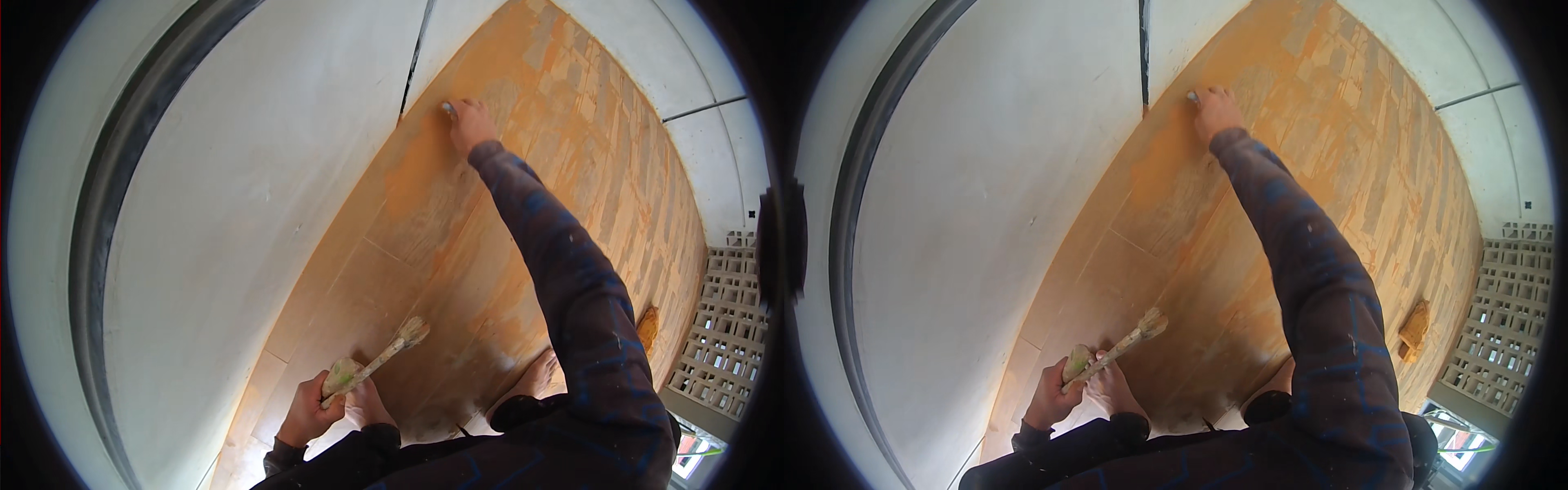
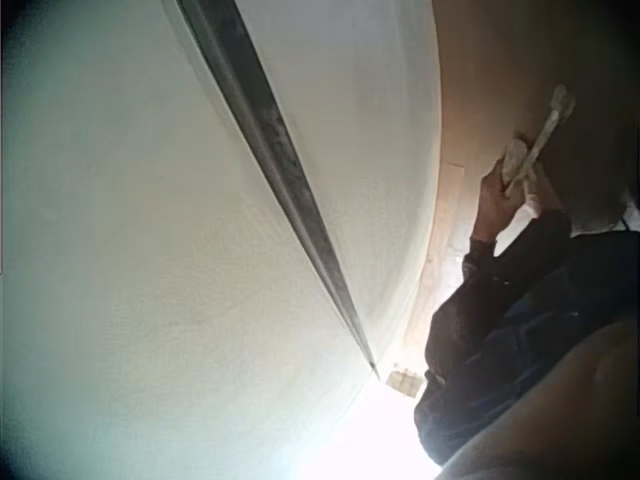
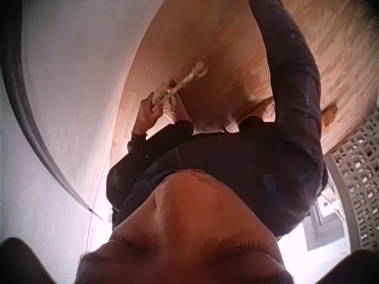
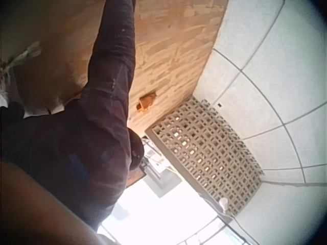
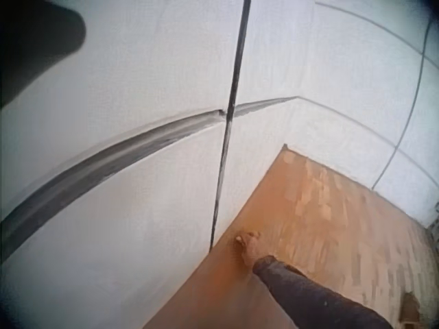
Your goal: The person applies a wood putty or filler to the gaps in a plank floor using a small scraper, repeatedly picking up more putty from a container and smoothing it over the joints.
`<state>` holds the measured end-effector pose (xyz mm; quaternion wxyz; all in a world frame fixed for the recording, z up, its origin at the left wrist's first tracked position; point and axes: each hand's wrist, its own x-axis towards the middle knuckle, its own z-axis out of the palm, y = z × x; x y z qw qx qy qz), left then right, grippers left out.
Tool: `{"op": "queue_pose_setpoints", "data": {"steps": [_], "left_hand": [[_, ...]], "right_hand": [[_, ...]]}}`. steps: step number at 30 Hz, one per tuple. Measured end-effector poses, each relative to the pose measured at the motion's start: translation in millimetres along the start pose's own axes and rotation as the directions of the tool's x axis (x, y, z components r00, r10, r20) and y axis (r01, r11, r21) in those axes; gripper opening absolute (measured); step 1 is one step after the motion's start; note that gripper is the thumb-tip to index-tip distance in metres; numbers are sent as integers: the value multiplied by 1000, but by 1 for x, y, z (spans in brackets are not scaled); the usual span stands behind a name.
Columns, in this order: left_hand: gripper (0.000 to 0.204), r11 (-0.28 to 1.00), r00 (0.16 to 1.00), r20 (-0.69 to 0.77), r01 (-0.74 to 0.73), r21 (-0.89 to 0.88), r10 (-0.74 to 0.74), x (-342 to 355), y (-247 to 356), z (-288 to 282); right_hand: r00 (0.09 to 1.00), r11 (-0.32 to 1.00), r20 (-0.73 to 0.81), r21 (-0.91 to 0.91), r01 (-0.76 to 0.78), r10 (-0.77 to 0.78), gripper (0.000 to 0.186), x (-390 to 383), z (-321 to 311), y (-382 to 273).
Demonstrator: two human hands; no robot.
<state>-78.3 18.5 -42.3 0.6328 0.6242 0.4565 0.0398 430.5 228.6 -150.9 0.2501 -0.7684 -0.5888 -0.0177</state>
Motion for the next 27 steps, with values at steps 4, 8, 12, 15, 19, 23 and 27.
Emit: {"op": "queue_pose_setpoints", "data": {"steps": [4, 8, 12, 15, 19, 23, 27], "left_hand": [[25, 997, 998, 0, 69, 36, -69, -15, -3, -11], [26, 991, 993, 17, 119, 59, -120, -18, 0, -13], [23, 986, 993, 35, 112, 121, -117, -31, -8, -20], [23, 987, 989, 41, 142, 81, -145, -31, -9, -15], [23, 988, 992, 14, 122, 97, -124, -40, -12, -14], [24, 975, 978, 12, 205, 85, -207, -46, -10, -18], [22, 979, 985, -17, 173, 110, -172, -54, -8, -21]], "right_hand": [[984, 991, 118, 26, 134, -136, 27, -58, 21, -84], [838, 903, 347, 241, 355, -422, 32, -198, 0, -178], [866, 880, 204, 247, 406, -457, 35, -185, -13, -163], [942, 944, 89, 98, 314, -322, 36, -134, -8, -137], [958, 964, 135, 124, 235, -251, 29, -187, 25, -175], [872, 909, 272, 214, 357, -407, 33, -224, 6, -214], [928, 950, 224, 168, 264, -298, 44, -156, 2, -166]]}}
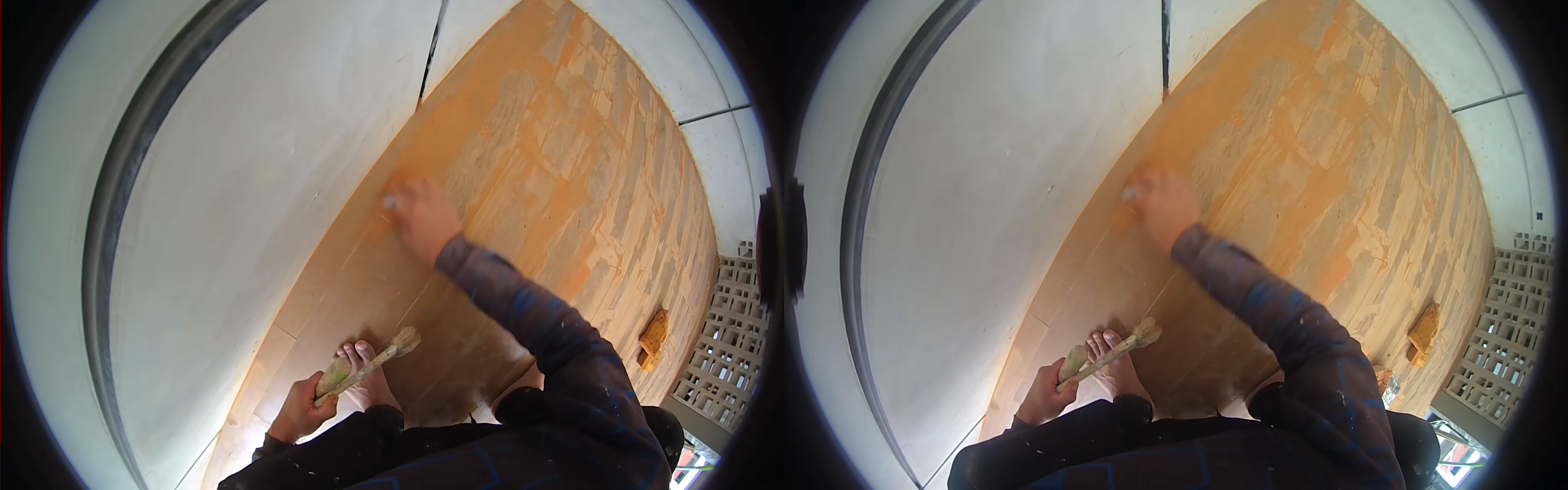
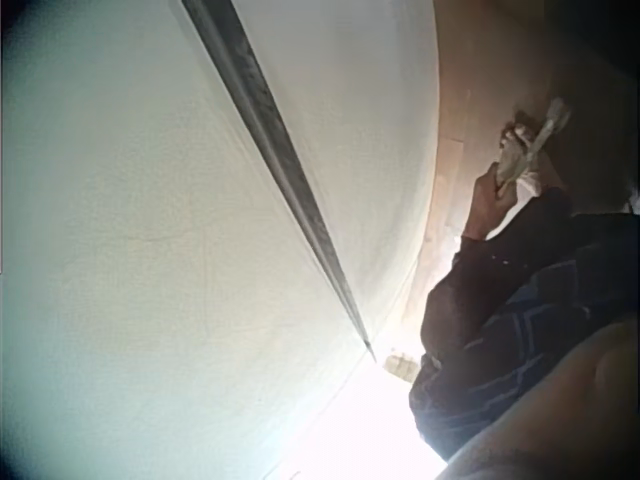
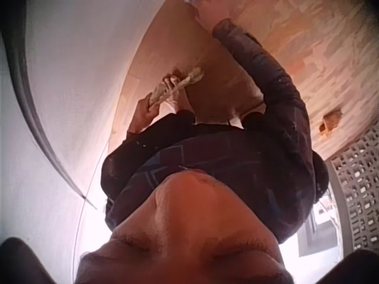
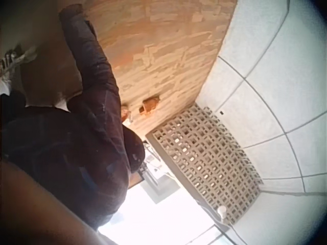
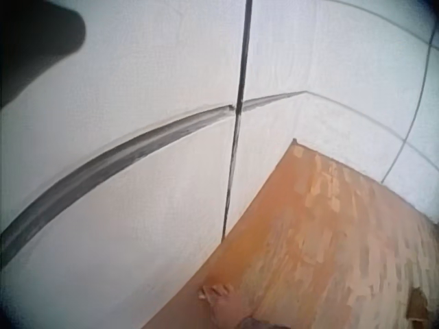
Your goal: The person applies a wood putty or filler to the gaps in a plank floor using a small scraper, repeatedly picking up more putty from a container and smoothing it over the joints.
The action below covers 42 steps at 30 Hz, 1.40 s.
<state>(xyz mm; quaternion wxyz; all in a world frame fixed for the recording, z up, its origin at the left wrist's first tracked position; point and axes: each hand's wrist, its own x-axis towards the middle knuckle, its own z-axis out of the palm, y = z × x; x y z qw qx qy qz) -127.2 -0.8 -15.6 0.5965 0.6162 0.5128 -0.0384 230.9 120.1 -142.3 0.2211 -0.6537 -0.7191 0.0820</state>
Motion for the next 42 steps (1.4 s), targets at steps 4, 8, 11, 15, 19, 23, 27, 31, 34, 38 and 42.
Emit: {"op": "queue_pose_setpoints", "data": {"steps": [4, 8, 11, 15, 19, 23, 27, 31, 34, 38, 42], "left_hand": [[23, 1000, 1000, 7, 19, -9, -19, 0, -4, 6], [24, 996, 996, 7, 88, 7, -88, -10, -7, 3], [25, 1000, 999, -22, 30, -7, -30, -23, -19, -2], [24, 999, 999, -8, 47, 10, -47, -12, -14, 6], [24, 999, 999, -32, 36, -8, -37, -10, -13, 10], [25, 1000, 998, -63, 8, 25, -6, -11, -14, 1], [23, 999, 997, -64, 33, -7, -33, -18, -9, 3], [23, 998, 998, -28, 51, -30, -52, -7, -9, 10], [23, 995, 995, -46, 87, -48, -89, -10, -10, 11], [23, 998, 997, -30, 65, 5, -65, -10, -8, 3], [24, 1000, 999, -37, 26, -11, -27, -9, -8, 4]], "right_hand": [[984, 997, -176, -72, -28, 15, 20, -7, 16, 7], [980, 984, 96, -18, 178, -175, 17, -65, 50, -87], [938, 992, 329, 101, 78, -107, 20, -33, 21, -66], [995, 996, -88, -64, -56, 51, 24, -2, 15, 1], [995, 975, -88, -221, 22, -43, 28, -44, 45, -31], [972, 991, 197, 68, 117, -128, 28, -43, 22, -54], [982, 991, -165, -85, -101, 86, 25, 26, 7, 32], [947, 956, -260, -170, -239, 190, 20, 47, 2, 83], [966, 997, -250, -56, 48, -61, 18, -12, 44, 7], [966, 968, 231, 244, 57, -115, 16, -70, 43, -82], [966, 993, -243, 58, 105, -88, 20, -6, 8, -6]]}}
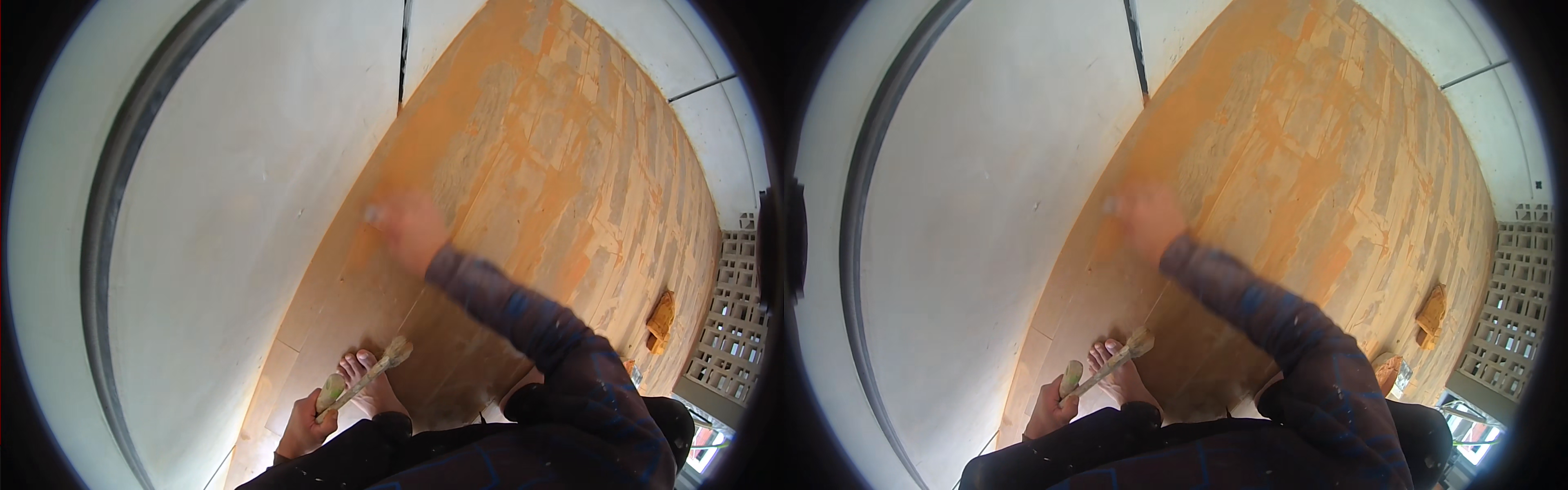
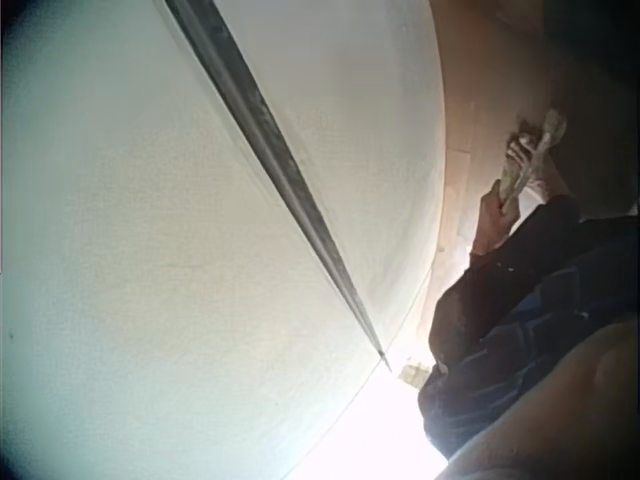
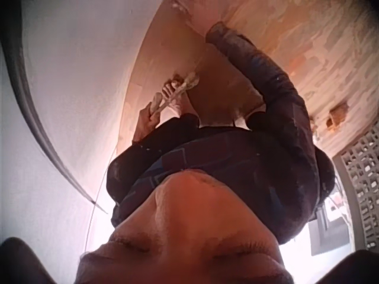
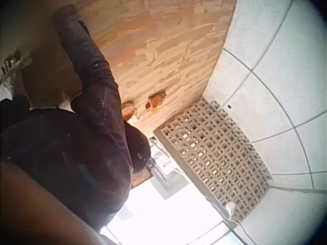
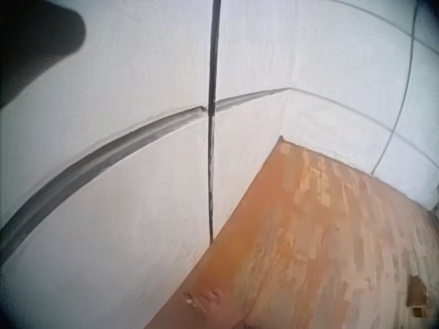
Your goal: The person applies a wood putty or filler to the gaps in a plank floor using a small scraper, repeatedly picking up more putty from a container and smoothing it over the joints.
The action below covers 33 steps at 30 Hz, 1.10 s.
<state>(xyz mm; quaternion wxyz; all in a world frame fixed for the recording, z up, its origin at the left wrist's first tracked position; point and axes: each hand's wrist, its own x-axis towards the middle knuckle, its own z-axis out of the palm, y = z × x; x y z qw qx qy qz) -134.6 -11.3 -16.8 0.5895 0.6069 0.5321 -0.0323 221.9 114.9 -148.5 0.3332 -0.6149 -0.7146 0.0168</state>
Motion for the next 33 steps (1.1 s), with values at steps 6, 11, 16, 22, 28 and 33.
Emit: {"op": "queue_pose_setpoints", "data": {"steps": [6, 11, 16, 22, 28, 33], "left_hand": [[23, 1000, 999, 52, 4, -12, -4, 12, 5, 5], [22, 1000, 999, 38, 20, 14, -20, 15, 7, 1], [24, 1000, 999, 49, -7, 8, 6, 22, 15, 8], [26, 1000, 999, 51, 0, 8, -1, 25, 15, 9], [27, 996, 998, 49, 34, 77, -38, 24, 9, 0], [24, 997, 997, 72, 26, 73, -31, 27, 9, 13]], "right_hand": [[965, 951, 3, -168, -260, 264, 23, 28, 4, 92], [900, 999, 434, -28, -24, 34, 21, -36, 11, -24], [968, 946, -100, -208, -247, 231, 16, 45, -28, 106], [991, 994, -75, 35, -106, 109, 19, 9, 26, 61], [962, 992, 252, 92, 82, -103, 18, -23, 18, -11], [893, 815, -101, -375, -442, 438, 23, 53, -80, 235]]}}
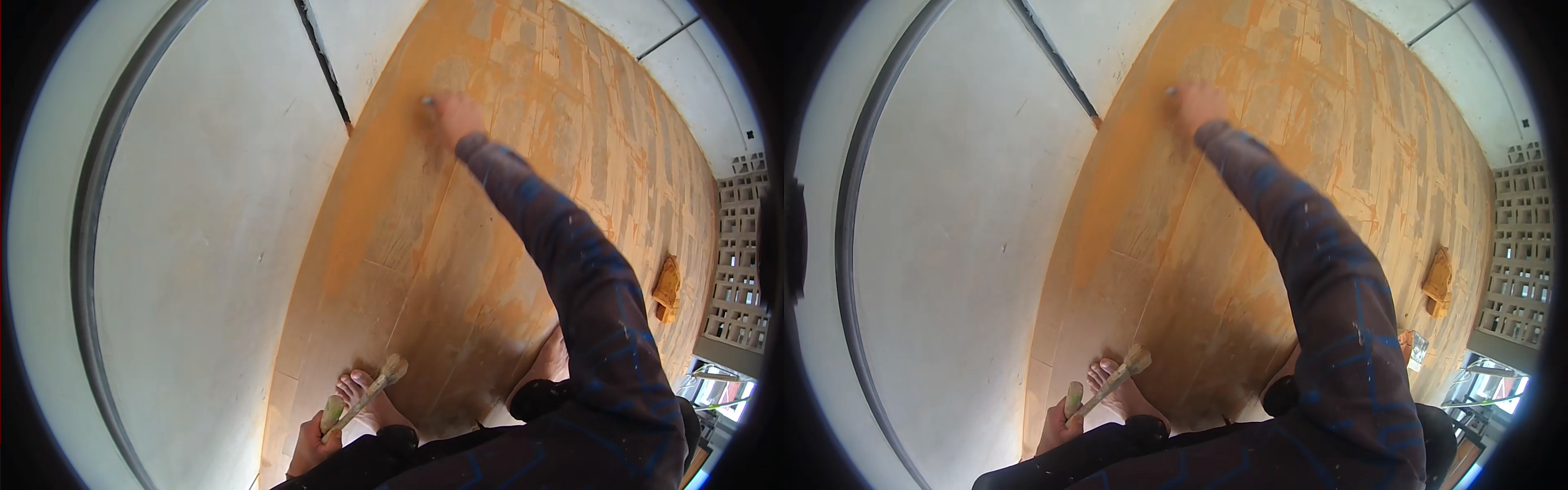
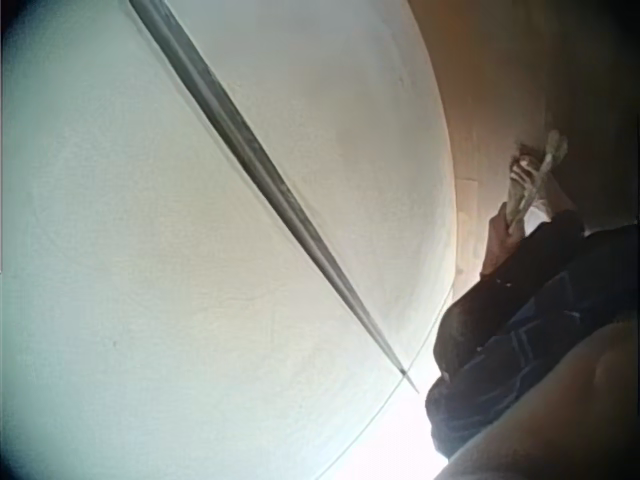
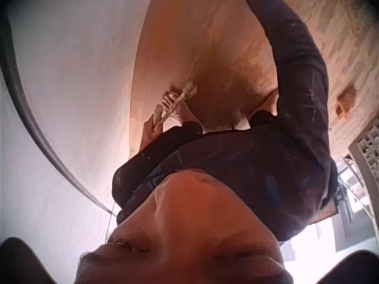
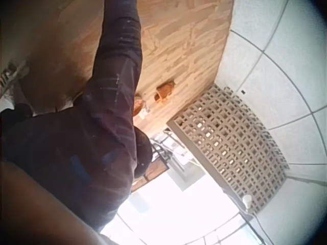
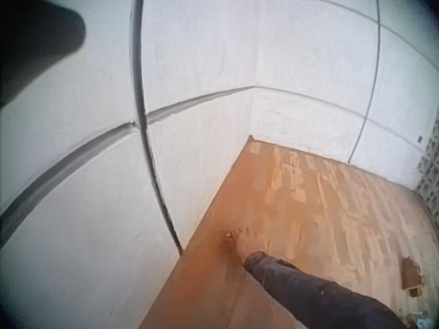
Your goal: The person applies a wood putty or filler to the gaps in a plank floor using a small scraper, repeatedly picking up more putty from a container and smoothing it over the joints.
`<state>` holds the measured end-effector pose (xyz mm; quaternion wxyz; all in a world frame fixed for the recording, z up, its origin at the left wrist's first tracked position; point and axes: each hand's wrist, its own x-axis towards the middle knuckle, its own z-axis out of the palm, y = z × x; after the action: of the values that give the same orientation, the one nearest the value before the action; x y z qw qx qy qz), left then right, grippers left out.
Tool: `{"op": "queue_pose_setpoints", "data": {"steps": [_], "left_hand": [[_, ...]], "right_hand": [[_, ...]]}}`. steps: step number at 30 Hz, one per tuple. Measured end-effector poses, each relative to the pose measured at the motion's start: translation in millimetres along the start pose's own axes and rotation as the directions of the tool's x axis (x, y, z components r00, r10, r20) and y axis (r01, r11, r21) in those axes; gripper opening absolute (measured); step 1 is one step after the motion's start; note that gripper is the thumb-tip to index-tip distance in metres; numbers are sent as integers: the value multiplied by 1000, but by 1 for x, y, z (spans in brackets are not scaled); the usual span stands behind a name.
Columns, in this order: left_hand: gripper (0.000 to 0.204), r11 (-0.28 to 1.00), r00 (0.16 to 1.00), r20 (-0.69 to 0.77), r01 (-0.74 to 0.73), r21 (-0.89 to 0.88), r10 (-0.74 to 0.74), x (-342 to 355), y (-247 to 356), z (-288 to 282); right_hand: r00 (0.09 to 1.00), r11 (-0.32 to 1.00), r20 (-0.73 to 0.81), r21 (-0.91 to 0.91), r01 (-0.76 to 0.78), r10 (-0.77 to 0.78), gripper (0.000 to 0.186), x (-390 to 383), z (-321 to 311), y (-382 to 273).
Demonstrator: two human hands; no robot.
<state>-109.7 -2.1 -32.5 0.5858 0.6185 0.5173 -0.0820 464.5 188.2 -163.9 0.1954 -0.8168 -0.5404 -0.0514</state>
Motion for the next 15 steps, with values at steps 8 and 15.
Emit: {"op": "queue_pose_setpoints", "data": {"steps": [8, 15], "left_hand": [[22, 998, 998, 19, 66, 15, -66, 4, 11, -5], [28, 999, 999, 38, -32, 11, 32, 10, 17, -5]], "right_hand": [[939, 881, 53, 367, 298, -339, 23, -163, 17, -107], [973, 949, 233, 309, -68, -6, 21, -52, -4, -29]]}}
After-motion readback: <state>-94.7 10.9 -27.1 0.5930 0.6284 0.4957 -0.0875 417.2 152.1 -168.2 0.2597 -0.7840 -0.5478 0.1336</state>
